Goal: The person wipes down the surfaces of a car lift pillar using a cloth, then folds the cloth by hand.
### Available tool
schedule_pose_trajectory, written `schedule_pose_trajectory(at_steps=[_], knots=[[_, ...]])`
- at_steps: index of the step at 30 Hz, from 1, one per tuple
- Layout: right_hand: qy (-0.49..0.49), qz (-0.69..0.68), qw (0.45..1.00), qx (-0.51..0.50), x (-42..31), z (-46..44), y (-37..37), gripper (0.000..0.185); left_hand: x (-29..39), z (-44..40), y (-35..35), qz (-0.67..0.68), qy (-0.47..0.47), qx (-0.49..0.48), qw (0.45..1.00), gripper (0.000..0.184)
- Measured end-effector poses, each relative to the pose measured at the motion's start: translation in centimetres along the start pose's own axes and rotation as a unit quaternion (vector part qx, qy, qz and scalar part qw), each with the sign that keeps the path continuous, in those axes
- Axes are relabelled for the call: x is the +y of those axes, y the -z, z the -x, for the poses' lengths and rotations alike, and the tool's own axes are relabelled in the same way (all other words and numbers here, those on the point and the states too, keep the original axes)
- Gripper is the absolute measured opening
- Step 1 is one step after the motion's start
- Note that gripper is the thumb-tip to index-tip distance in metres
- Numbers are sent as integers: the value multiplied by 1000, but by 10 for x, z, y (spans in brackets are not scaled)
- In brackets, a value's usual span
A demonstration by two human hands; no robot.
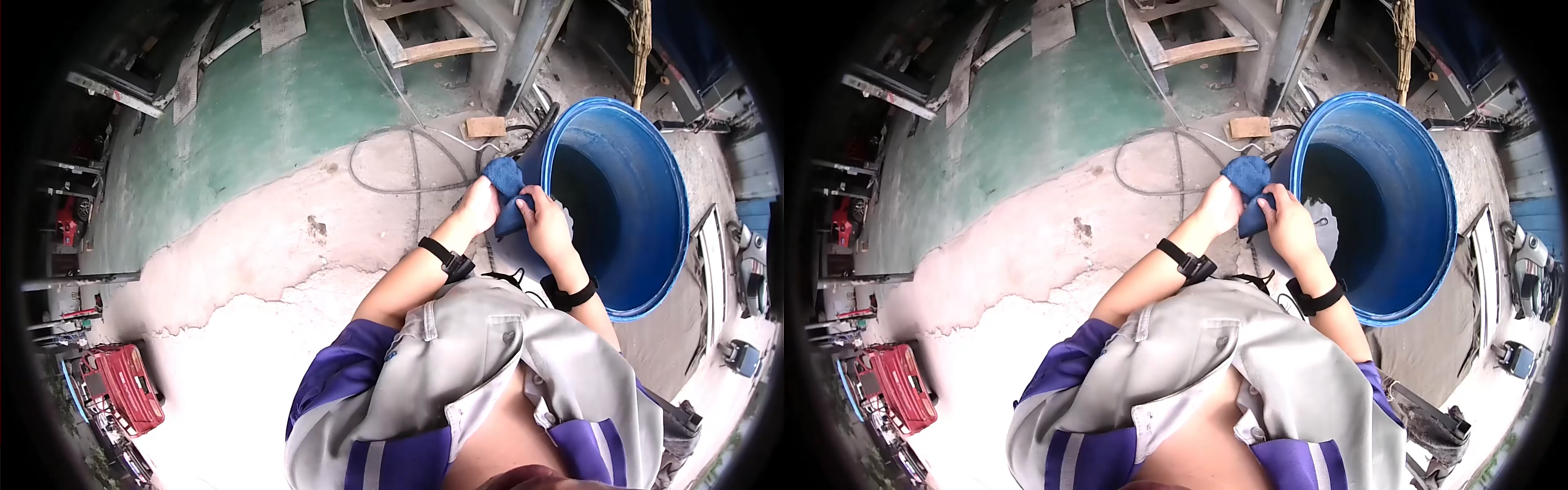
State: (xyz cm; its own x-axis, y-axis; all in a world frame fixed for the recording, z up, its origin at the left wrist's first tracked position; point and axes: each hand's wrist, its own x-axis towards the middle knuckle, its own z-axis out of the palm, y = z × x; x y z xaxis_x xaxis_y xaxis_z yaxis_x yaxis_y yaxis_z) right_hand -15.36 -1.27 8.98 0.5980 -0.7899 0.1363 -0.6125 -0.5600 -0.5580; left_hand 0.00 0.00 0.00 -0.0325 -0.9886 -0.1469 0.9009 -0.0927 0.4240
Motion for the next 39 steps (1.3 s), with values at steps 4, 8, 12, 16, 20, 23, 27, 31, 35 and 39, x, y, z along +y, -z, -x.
schedule_pose_trajectory(at_steps=[4,8,12,16,20,23,27,31,35,39], knots=[[-23,-103,993,-49,-26,-12,-11,25,30,23,0,26,-41,46,998,37],[33,-165,985,-27,-43,-60,-58,32,102,40,16,7,-124,31,992,39],[-23,-330,941,-75,-100,-115,-116,55,185,74,46,-31,-181,92,979,41],[-18,-441,877,-189,-188,-177,-185,27,286,116,90,-18,-245,131,960,39],[-28,-556,802,-217,-277,-226,-244,21,373,172,133,-49,-274,209,937,44],[-78,-630,729,-256,-341,-261,-265,23,425,207,152,-60,-327,230,915,48],[-94,-648,683,-323,-404,-304,-296,23,473,239,148,-91,-422,287,855,52],[-120,-661,626,-397,-463,-343,-335,25,513,273,157,-209,-436,362,797,69],[-153,-682,553,-453,-513,-387,-390,28,557,285,211,-394,-489,353,694,76],[-193,-694,497,-485,-567,-440,-442,32,620,283,245,-450,-434,385,679,76]])
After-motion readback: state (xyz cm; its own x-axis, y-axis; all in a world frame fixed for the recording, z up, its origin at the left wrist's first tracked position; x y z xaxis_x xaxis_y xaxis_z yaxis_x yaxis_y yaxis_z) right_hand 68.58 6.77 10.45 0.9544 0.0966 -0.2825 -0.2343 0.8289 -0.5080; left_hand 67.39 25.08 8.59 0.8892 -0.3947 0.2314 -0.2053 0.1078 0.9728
